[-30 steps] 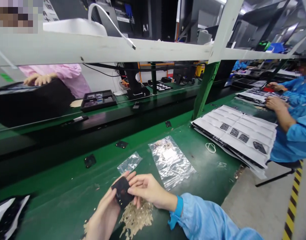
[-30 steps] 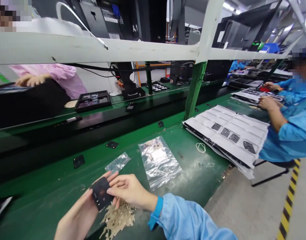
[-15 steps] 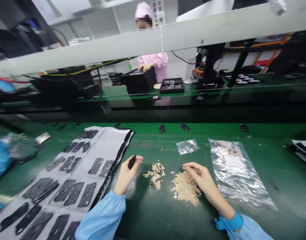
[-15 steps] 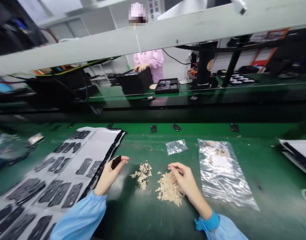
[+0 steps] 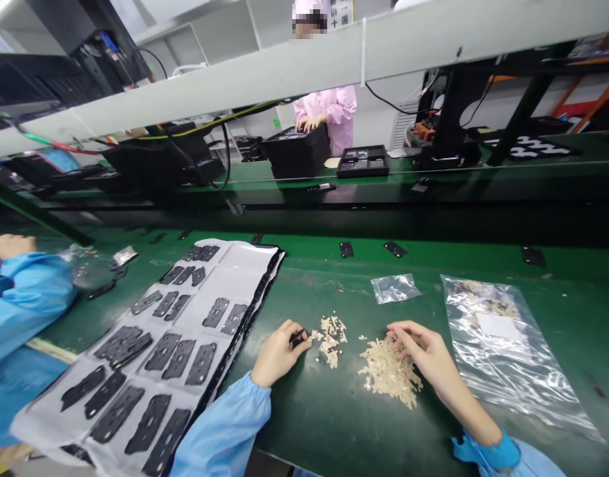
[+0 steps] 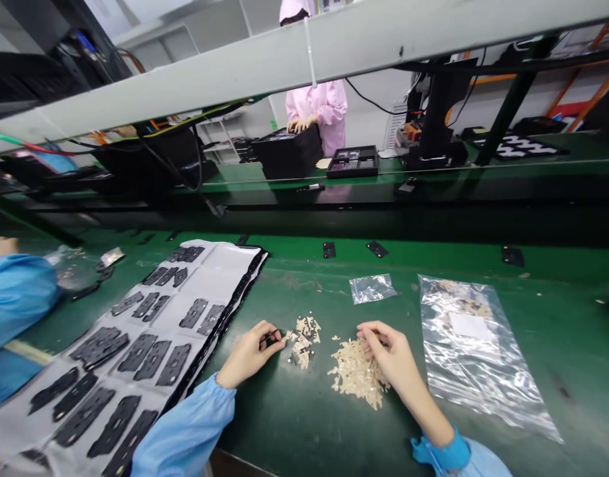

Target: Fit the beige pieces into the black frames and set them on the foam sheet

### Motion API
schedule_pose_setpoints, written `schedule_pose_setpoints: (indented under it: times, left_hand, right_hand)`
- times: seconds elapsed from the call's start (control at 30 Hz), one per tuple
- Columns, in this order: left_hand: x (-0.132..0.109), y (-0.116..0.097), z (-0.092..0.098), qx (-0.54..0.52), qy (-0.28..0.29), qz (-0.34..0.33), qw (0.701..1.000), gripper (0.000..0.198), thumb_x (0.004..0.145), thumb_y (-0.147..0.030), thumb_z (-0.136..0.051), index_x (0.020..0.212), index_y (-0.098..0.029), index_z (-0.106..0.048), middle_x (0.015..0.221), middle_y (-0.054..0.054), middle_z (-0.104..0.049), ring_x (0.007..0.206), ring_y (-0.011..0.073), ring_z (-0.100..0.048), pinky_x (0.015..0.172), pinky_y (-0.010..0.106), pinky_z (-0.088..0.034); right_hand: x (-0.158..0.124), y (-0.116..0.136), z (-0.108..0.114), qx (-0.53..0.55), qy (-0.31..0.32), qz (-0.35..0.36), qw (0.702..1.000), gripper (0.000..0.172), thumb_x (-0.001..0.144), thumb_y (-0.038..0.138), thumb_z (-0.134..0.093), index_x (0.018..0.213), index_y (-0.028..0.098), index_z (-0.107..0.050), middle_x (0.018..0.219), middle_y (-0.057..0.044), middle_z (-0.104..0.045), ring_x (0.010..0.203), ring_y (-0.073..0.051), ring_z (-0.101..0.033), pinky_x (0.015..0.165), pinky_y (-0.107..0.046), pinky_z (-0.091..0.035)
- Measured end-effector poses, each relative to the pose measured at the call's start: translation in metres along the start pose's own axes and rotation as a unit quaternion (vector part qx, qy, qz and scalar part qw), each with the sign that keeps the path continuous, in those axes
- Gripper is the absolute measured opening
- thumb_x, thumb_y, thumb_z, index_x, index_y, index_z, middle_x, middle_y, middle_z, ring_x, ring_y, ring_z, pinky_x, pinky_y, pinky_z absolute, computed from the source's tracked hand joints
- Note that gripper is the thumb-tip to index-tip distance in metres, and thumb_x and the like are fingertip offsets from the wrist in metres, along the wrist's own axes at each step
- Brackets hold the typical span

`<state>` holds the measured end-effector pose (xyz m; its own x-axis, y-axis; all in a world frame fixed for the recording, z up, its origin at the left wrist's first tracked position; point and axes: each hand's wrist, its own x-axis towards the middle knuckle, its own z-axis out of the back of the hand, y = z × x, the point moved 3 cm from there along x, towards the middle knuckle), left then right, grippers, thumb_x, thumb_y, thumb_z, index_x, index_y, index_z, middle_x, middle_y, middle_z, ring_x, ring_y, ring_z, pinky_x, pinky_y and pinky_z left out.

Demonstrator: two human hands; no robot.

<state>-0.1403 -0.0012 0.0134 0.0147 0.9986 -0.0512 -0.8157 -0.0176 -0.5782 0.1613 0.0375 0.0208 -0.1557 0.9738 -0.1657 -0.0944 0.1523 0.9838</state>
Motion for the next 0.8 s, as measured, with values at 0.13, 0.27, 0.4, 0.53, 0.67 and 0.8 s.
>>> schedule_pose_setpoints:
  times: [0.13, 0.27, 0.4, 0.53, 0.67, 0.8]
  left_hand:
    - [0.000, -0.002, 0.000, 0.005, 0.016, -0.009, 1.000, 0.017, 0.081, -0.035, -0.054, 0.075, -0.020, -0.058, 0.080, 0.000, -0.056, 0.060, 0.0115, -0.050, 0.059, 0.023, -0.039]
    - [-0.004, -0.004, 0.002, -0.035, 0.027, -0.003, 0.999, 0.018, 0.081, -0.035, -0.054, 0.074, -0.019, -0.057, 0.072, -0.001, -0.058, 0.062, 0.0123, -0.051, 0.057, 0.022, -0.037]
    - [-0.004, -0.009, 0.004, -0.088, 0.026, 0.001, 0.996, 0.020, 0.081, -0.035, -0.053, 0.072, -0.018, -0.057, 0.066, -0.001, -0.058, 0.059, 0.0115, -0.050, 0.056, 0.021, -0.038]
    - [0.001, -0.016, 0.004, -0.153, 0.030, 0.013, 0.988, 0.021, 0.078, -0.036, -0.056, 0.071, -0.016, -0.059, 0.063, -0.002, -0.058, 0.056, 0.0104, -0.049, 0.054, 0.021, -0.038]
    - [0.005, -0.024, 0.006, -0.185, 0.008, 0.025, 0.982, 0.020, 0.073, -0.034, -0.062, 0.078, -0.015, -0.065, 0.070, 0.002, -0.063, 0.060, 0.0121, -0.053, 0.057, 0.022, -0.042]
    - [0.004, -0.031, 0.013, -0.179, -0.028, 0.010, 0.983, 0.025, 0.079, -0.037, -0.057, 0.077, -0.015, -0.067, 0.073, 0.004, -0.066, 0.065, 0.0144, -0.056, 0.060, 0.024, -0.044]
  right_hand:
    - [0.000, 0.001, -0.001, -0.010, -0.006, 0.004, 1.000, 0.036, 0.074, 0.049, -0.061, 0.086, 0.015, -0.067, 0.082, -0.010, -0.067, 0.066, -0.018, -0.060, 0.053, -0.028, -0.053]
    - [0.000, 0.001, 0.000, -0.010, -0.008, 0.004, 1.000, 0.035, 0.074, 0.048, -0.062, 0.086, 0.015, -0.067, 0.081, -0.009, -0.067, 0.066, -0.018, -0.059, 0.053, -0.028, -0.053]
    - [-0.001, 0.001, -0.002, -0.009, -0.007, -0.001, 1.000, 0.034, 0.073, 0.047, -0.062, 0.085, 0.015, -0.067, 0.079, -0.009, -0.068, 0.066, -0.018, -0.059, 0.052, -0.027, -0.052]
    - [-0.001, 0.001, -0.002, -0.016, -0.008, 0.000, 1.000, 0.033, 0.074, 0.046, -0.061, 0.085, 0.016, -0.067, 0.080, -0.009, -0.068, 0.066, -0.018, -0.060, 0.053, -0.028, -0.052]
    - [0.000, -0.003, -0.001, -0.054, -0.021, 0.019, 0.998, 0.032, 0.077, 0.045, -0.057, 0.086, 0.016, -0.066, 0.082, -0.010, -0.068, 0.067, -0.020, -0.061, 0.053, -0.029, -0.053]
    - [-0.004, 0.000, -0.011, -0.120, 0.001, 0.076, 0.990, 0.027, 0.083, 0.042, -0.053, 0.087, 0.019, -0.067, 0.086, -0.009, -0.067, 0.071, -0.020, -0.062, 0.056, -0.028, -0.052]
